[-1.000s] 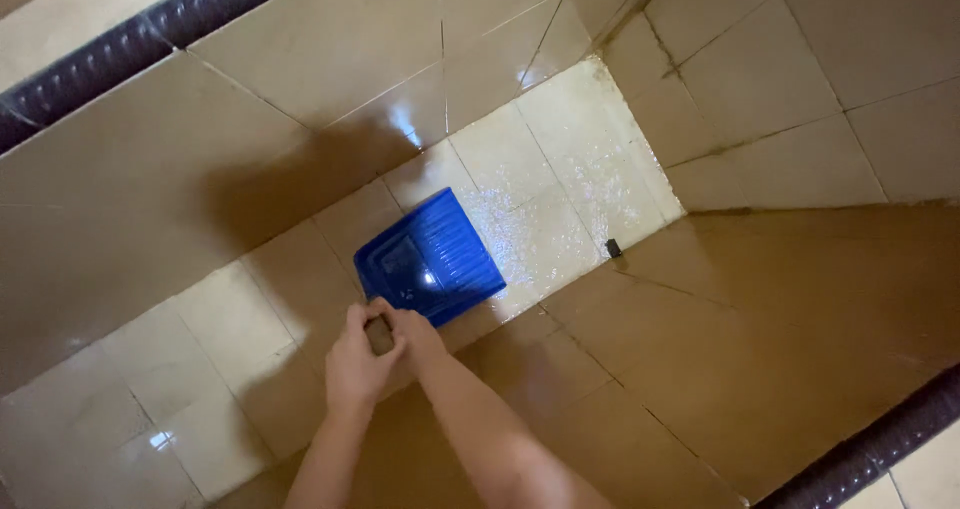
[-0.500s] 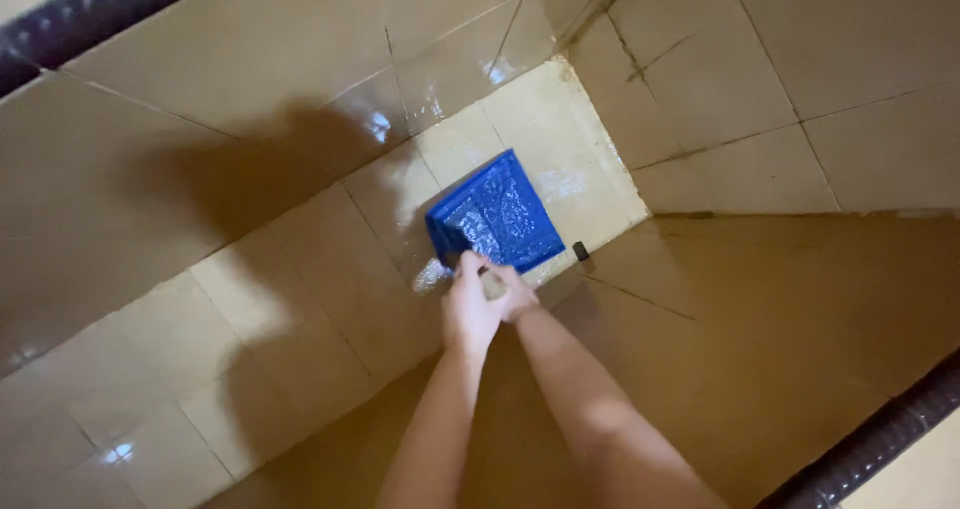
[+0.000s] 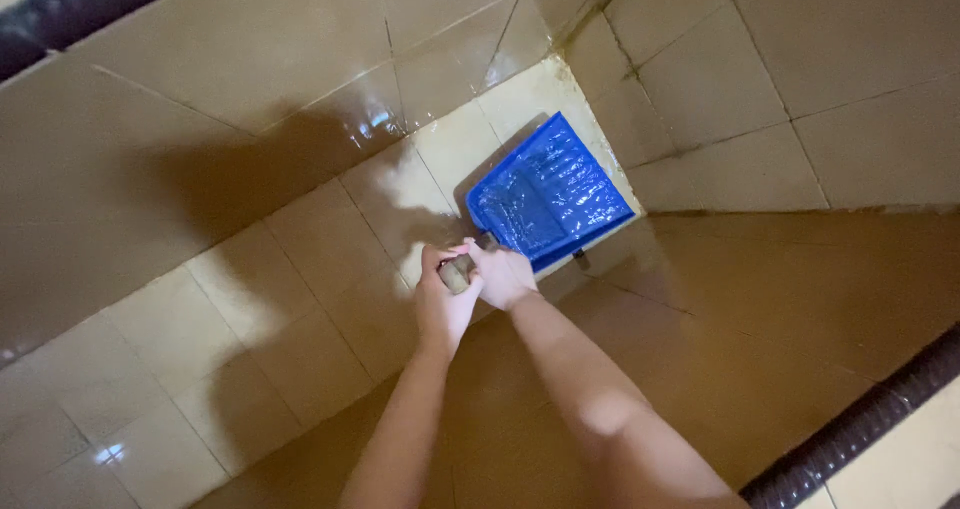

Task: The person scrubs the tiled walls and floor of a shower stall using a blue plastic tray and a brown scrubbing block. They repeatedly dip the tray in water and scrub the surfaces. Later, they use a green scoop to pour water from a bucket to rinse the shower floor.

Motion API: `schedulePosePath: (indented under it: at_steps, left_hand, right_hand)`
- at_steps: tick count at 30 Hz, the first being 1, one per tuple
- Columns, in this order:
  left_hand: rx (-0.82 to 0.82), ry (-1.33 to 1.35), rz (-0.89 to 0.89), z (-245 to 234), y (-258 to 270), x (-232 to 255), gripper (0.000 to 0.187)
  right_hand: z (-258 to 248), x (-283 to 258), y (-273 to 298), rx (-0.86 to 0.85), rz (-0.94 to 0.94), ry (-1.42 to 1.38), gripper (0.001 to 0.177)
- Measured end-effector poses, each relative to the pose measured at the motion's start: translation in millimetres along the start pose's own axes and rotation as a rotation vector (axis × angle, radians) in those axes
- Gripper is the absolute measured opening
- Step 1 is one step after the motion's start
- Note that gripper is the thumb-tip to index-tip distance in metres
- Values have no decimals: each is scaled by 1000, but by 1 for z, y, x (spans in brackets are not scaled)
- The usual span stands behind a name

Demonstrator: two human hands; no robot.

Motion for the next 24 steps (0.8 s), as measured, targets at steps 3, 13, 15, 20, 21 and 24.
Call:
schedulePosePath:
  at_steps: [3,13,15,20,21,24]
  left_hand:
    - [70,185,313,-26,27,49,39]
    - [100,195,348,-145,159,175,28]
    - [149,129,389,-158,182,193,27]
    - [188,191,281,-184,235,246,31]
    - [243,134,401,-190,247,262,29]
    - [242,113,513,-192,278,303,28]
  right_hand:
    - [-56,-21,36,211,-153,44,51]
    - [-61,-69,81,216,-57,-267,79]
    - [-75,-84,84,239,-101,-246,74]
    - [-146,-110,123,269,-203,-265,63]
    - [-158,-113,128,267,-239,-302,62]
    - [-207,-119,176,221,-290,-195,40]
Point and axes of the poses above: each hand's wrist, its own y-axis away from the middle knuckle, its own z-axis out of the palm, x = y × z, the point moved 8 cm from there along -y, towards the middle knuckle, and after that the axes turned 5 degrees about y, right-handed, at the moved point
